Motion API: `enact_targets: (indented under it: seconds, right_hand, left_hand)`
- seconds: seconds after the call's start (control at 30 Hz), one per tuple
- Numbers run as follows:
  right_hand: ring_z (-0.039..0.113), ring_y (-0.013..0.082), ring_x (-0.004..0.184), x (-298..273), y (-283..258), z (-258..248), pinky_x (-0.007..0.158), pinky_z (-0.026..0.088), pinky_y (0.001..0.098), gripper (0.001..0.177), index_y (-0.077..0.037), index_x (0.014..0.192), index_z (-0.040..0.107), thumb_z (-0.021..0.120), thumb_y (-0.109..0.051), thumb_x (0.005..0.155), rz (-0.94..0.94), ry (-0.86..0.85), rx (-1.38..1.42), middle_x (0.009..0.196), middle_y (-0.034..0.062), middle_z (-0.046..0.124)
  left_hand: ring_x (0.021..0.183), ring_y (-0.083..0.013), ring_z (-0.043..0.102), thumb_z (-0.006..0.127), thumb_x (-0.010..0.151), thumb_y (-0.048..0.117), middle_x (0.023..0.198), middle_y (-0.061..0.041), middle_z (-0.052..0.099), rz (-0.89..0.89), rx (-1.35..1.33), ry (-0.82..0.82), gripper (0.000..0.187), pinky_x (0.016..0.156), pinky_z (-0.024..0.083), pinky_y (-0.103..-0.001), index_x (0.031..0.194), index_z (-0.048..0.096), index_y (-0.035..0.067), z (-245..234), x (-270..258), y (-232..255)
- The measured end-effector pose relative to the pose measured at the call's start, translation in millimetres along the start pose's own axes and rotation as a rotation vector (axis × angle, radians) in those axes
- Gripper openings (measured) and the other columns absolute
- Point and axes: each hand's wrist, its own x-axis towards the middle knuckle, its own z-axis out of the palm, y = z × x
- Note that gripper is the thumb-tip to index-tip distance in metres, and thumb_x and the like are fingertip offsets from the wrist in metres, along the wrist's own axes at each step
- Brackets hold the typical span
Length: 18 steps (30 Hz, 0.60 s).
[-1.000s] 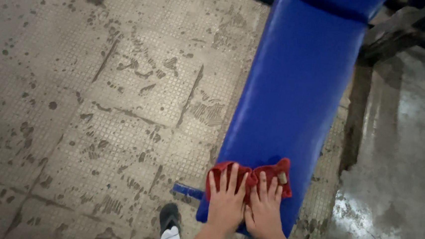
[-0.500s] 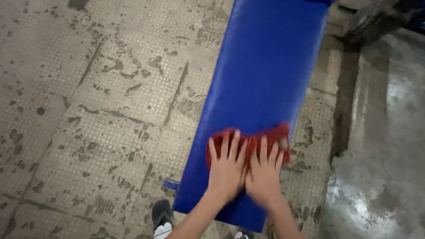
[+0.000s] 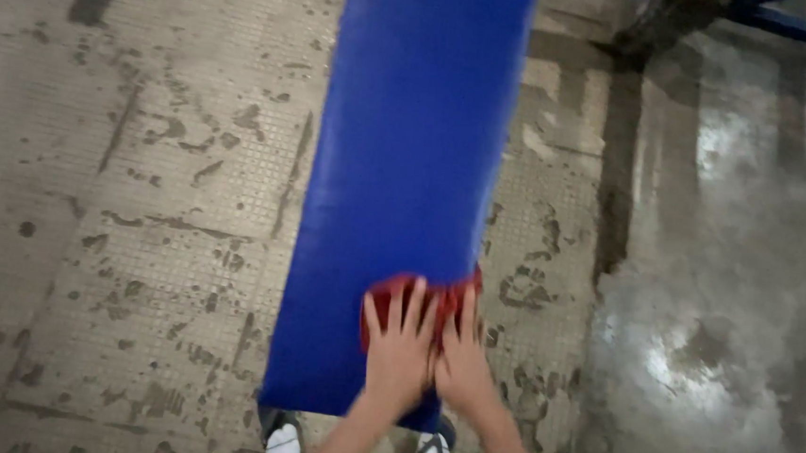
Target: Wiping down several gym benches and an exercise bike with a red cloth.
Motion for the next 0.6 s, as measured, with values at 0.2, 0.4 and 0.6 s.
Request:
enact_targets:
  seconds: [0.2,0.4,0.6]
  right_hand:
    - [0.024,0.0551,0.15,48.1,19.4,-15.5,0.111,0.042,0.0473,0.08,-0.001,0.163,0.009,0.042,-0.012,0.091,-0.093,0.151,0.23,0.17,0.0313,-0.006]
    - [0.051,0.047,0.128,-24.9,9.8,15.9,0.106,0.043,0.0479,0.085,-0.005,0.164,-0.006,0.039,-0.026,0.095,0.423,-0.166,0.293,0.164,0.0231,0.03]
    - [0.041,0.0451,0.144,-78.4,24.7,48.3,0.114,0.034,0.0458,0.072,0.003,0.16,0.008,0.039,-0.021,0.1,0.048,0.023,0.643,0.159,0.0289,0.035]
  left_hand:
    - [0.153,-0.0403,0.023,0.056,0.09,0.032,0.164,-0.018,0.031,0.074,0.054,0.103,0.066,0.12,0.014,-0.07,0.151,0.049,0.009,-12.4,62.2,0.2]
    - [0.15,-0.0429,0.023,0.058,0.091,0.034,0.161,-0.024,0.03,-0.024,0.027,0.039,0.067,0.118,0.013,-0.07,0.15,0.045,0.005,-6.7,-11.2,21.1]
    - [0.148,-0.0444,0.024,0.059,0.089,0.035,0.159,-0.024,0.032,-0.031,-0.02,0.034,0.066,0.115,0.013,-0.07,0.148,0.048,0.007,2.5,-52.6,33.9]
